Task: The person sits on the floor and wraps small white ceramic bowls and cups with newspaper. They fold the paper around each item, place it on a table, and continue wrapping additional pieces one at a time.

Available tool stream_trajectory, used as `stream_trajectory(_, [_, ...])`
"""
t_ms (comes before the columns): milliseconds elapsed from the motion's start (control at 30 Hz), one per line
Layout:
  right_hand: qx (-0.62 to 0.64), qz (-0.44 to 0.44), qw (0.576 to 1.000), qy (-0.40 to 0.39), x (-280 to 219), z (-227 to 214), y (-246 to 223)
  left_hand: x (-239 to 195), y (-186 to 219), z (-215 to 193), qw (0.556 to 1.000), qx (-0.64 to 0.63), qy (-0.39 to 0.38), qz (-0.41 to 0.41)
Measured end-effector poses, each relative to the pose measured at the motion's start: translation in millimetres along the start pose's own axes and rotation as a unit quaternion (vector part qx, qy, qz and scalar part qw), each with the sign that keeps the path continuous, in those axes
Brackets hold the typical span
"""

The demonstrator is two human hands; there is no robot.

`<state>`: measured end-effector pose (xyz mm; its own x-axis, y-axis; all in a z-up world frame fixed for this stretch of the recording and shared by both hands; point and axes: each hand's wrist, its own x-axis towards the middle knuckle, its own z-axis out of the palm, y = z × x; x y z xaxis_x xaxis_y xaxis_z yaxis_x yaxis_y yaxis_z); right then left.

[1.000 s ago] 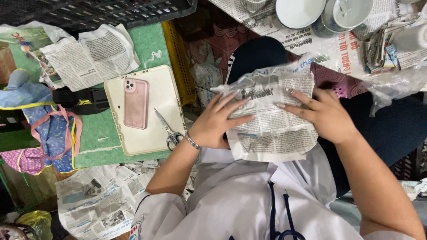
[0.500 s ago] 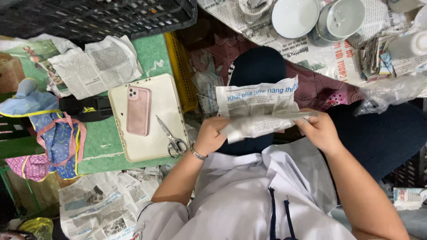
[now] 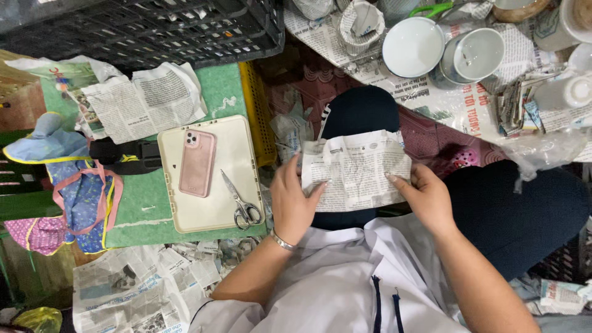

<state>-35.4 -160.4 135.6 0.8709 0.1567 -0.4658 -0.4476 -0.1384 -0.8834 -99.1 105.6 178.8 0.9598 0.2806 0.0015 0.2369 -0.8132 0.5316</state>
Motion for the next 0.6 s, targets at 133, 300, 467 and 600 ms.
stream_trajectory(133, [-0.226,-0.020,0.972,0.057,-13,6,-6,-13,26,-1,0.949,0.090,0.093,0.289])
stream_trajectory(300, [-0.122,-0.071,0.989,0.038,-12,2,5,14,48,21,0.949,0.070,-0.081,0.295])
stream_trajectory(467, [0.034,-0.044,0.996,0.074,-4,1,36,29,43,33,0.972,0.056,-0.107,0.203])
stream_trajectory(600, [0.038,-0.050,0.994,0.088,2,9,47,25,30,31,0.976,0.031,-0.114,0.181])
